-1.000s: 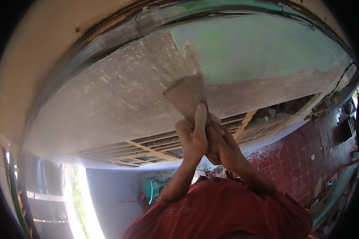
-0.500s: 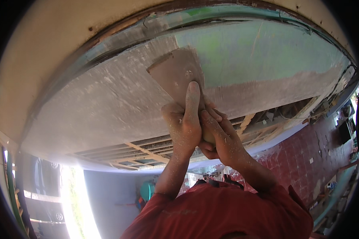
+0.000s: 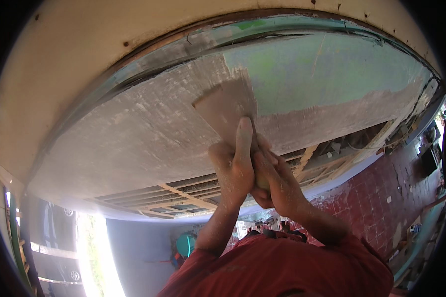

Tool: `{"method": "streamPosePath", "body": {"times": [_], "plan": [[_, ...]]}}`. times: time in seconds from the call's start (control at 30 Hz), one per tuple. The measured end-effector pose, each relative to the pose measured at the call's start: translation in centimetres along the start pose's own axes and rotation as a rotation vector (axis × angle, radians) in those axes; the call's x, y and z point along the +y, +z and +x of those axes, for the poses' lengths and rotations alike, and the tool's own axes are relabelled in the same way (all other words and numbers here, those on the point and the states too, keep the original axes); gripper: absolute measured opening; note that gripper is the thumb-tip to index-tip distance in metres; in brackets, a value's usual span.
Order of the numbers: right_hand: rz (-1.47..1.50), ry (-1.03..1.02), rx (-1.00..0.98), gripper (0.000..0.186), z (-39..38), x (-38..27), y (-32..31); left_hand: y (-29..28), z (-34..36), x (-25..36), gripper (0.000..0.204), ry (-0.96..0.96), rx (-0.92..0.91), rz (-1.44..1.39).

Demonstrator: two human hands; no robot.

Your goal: The person uses a trowel to apply and smooth plaster onto a ceiling surface. The camera is mounted on the person's head, providing a first-person view of the hands and tool as they work on the ceiling.

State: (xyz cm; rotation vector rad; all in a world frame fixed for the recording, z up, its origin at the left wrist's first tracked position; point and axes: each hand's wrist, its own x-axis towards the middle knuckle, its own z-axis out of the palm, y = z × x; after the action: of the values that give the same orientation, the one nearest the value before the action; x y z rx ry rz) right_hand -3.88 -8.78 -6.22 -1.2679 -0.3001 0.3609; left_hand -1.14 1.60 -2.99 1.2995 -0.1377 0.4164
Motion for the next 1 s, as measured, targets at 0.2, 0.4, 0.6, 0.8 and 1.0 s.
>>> {"method": "streamPosePath", "body": {"times": [0.2,0.4,0.6,0.8,1.0], "plan": [[0.034,-0.090,-0.088,0.047,1.7,-2.3,0.1,0.4,1.0,1.9,0.045,0.023,0.025,-0.033],[-0.117,-0.220,0.041,0.042,1.0,-1.8,1.0,0.1,0.6,1.0,0.045,0.084,0.031,0.032],[-0.038,-0.187,-0.015,0.046,0.7,-2.8,1.0,0.6,1.1,2.9,0.045,-0.026,-0.017,-0.129],[0.090,0.028,-0.004,0.047,-0.2,-1.3,1.2,0.0,-0.6,0.6,0.048,-0.028,0.092,-0.033],[0.101,-0.035,-0.078,0.042,1.5,-6.1,1.5,1.3,2.7,4.6,0.045,0.098,-0.002,-0.053]]}}
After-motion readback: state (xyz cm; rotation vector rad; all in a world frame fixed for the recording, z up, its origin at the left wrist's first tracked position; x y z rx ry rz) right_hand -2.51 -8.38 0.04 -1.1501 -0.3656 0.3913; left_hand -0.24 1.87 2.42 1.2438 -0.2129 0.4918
